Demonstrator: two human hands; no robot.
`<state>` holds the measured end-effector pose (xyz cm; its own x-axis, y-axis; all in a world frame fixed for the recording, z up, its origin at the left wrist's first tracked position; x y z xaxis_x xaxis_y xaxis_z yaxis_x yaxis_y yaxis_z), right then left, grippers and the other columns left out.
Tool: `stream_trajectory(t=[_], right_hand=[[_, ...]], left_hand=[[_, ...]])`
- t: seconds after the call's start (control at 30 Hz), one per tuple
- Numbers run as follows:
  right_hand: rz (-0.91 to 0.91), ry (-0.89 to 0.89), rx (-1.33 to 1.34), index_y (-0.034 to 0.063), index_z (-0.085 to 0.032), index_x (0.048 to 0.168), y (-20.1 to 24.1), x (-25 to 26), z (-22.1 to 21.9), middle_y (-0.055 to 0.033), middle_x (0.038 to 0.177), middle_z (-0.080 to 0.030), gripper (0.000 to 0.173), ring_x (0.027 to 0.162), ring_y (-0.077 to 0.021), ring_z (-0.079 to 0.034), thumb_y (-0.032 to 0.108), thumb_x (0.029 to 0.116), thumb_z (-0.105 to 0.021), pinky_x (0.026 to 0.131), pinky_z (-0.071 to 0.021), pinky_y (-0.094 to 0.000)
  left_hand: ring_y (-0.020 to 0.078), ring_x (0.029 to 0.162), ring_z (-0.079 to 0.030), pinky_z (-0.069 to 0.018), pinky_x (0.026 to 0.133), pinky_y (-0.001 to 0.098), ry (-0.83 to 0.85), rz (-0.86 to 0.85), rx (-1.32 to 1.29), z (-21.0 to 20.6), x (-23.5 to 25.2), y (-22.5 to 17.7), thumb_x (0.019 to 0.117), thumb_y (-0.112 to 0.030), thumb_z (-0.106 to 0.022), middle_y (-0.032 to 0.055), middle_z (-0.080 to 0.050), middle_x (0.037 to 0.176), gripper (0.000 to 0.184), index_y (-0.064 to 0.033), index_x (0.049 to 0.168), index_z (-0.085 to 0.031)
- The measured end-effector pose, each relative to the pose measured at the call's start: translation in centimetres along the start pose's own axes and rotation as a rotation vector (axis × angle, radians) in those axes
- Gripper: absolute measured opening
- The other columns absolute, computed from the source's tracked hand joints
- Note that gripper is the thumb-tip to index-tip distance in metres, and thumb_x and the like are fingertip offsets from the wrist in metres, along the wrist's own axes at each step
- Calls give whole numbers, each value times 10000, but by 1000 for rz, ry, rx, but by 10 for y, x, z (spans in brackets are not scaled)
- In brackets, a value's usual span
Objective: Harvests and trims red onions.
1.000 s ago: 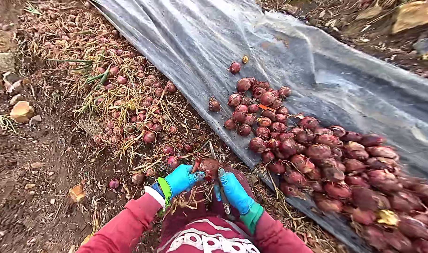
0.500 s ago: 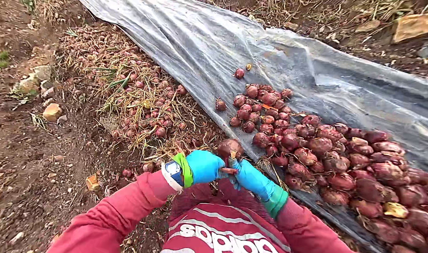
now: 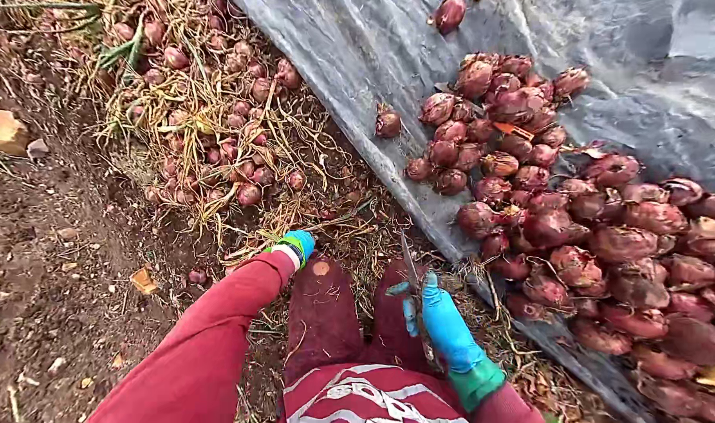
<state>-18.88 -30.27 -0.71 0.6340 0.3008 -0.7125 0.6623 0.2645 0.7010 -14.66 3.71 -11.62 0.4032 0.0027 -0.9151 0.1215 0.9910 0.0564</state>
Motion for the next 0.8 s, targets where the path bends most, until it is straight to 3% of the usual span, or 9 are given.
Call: stream_trajectory(t=[0.13,0.2,0.27,0.33,0.4,0.47,0.57,0.7,0.8], right_hand=[[-122,23,115,70,-694,1114,5,26,-14,-107,604,-598,940,455,-231,-585,669,1013,24,440,-550,-398],[-156,33,175,57,-681,1116,5,41,-20,-115,599,-598,967,460,-239,-592,669,1002,60,452,-557,-413],[-194,91,219,56,-668,1125,-2,58,-28,-126,615,-602,984,483,-253,-606,708,984,56,472,-569,-428],[-185,216,201,72,-677,1121,-8,65,-40,-104,635,-597,949,507,-230,-602,770,975,-53,492,-563,-403],[-36,332,180,79,-710,1065,4,59,-52,-70,617,-589,883,490,-191,-592,828,939,-261,485,-560,-363],[134,314,168,84,-673,903,28,41,-62,-53,595,-591,799,472,-175,-592,832,910,-390,473,-555,-346],[289,162,-52,98,-647,817,47,10,-61,-64,595,-612,875,480,-189,-598,841,934,-200,471,-546,-369],[241,311,-251,90,-707,852,39,-28,-40,-63,565,-570,851,442,-179,-538,765,991,-208,453,-501,-379],[267,246,-189,78,-718,943,17,-54,-32,-91,583,-580,892,450,-206,-559,775,988,-164,452,-528,-391]], left_hand=[[456,1118,-671,-549,897,666,13,239,-194,31,-12,36,999,-220,-649,268,-670,1220,316,19,1205,-669],[427,1072,-689,-546,893,681,-31,177,-222,45,-23,64,840,-332,-826,222,-713,1135,436,-34,1139,-715],[379,1074,-694,-543,927,660,-122,102,-363,66,-46,76,724,-514,-897,170,-729,1113,684,-101,1230,-696],[299,990,-714,-563,914,599,-235,5,-607,88,-91,62,726,-584,-886,114,-748,1009,660,-137,1183,-722],[236,802,-697,-572,781,539,-337,-120,-813,94,-129,34,825,-604,-802,79,-711,821,524,-109,982,-728],[193,755,-685,-571,748,497,-313,-245,-913,86,-159,1,905,-596,-713,55,-695,780,493,-103,931,-726],[146,800,-702,-586,784,449,-175,-325,-870,70,-198,-33,889,-610,-729,27,-727,825,482,-132,942,-756],[273,884,-712,-569,802,591,-328,47,-353,70,-245,-41,722,-768,-771,54,-738,890,629,-208,1006,-740],[279,866,-716,-572,809,602,-641,117,-648,53,-265,-47,750,-656,-835,72,-738,870,546,-177,996,-747]])
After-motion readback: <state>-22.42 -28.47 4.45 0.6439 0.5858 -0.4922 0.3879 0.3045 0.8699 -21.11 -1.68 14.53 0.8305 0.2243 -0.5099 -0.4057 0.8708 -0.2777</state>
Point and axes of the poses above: each hand's wrist, its own x-axis towards the middle knuckle, its own z-axis out of the back of the hand, y = z × x, the point moved 1 cm from there along x, towards the middle knuckle
